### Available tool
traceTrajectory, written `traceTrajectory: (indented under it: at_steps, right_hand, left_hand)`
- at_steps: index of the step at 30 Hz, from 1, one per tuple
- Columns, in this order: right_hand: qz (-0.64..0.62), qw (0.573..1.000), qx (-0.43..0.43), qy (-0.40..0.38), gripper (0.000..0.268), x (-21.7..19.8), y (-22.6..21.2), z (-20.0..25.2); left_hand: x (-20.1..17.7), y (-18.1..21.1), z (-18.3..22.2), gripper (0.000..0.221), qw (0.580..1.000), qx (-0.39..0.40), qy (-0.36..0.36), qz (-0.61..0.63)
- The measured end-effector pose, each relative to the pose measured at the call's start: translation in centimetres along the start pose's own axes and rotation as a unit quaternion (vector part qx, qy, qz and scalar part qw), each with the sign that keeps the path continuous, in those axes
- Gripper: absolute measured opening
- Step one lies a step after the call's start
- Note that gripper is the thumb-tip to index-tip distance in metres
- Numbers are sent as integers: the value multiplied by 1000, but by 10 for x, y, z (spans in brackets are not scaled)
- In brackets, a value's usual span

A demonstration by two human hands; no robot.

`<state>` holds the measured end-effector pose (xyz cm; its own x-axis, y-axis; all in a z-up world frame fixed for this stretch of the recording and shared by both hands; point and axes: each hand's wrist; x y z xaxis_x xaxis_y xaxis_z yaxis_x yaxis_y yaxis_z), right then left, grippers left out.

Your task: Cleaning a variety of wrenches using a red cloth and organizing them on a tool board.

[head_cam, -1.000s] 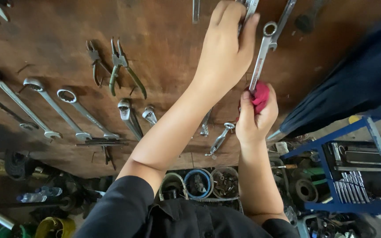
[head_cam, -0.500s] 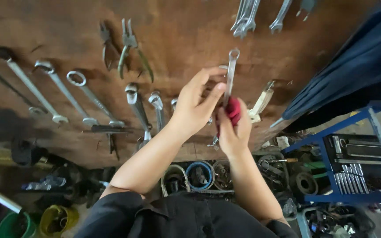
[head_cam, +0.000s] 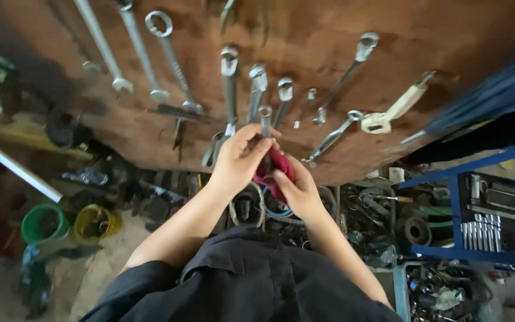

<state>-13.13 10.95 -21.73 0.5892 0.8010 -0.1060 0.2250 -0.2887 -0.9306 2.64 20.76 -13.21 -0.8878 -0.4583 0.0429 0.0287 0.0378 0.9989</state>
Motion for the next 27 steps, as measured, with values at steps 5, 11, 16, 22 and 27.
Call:
traceTrajectory:
  at_steps: [5,11,16,22,27]
  right_hand:
    - [-540,822,180,5,62,23,39,45]
    - [-517,770,365,79,49,70,48,64]
    - [-536,766,351,-46,45,89,81,100]
    - [-573,699,427,-16,42,110,53,112]
    - [-564,707,425,-27,39,125,33,111]
  left_hand:
    - [-41,-58,24,17,992,90,80,30]
    - [-53,-60,65,23,997,-23,70,36]
    - [-68,-63,91,23,995,-51,62,65]
    - [-98,-75,123,19,992,-67,102,39]
    - [-102,-128,154,13,994,-65,91,6]
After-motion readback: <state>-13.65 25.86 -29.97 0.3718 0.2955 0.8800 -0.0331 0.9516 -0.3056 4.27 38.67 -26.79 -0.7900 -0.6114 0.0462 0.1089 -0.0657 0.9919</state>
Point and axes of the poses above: each hand's wrist, its own z-axis away from the middle knuckle, its own x-axis out of the palm, y = z × x, and after that the axes turned 4 degrees about -z, right-handed
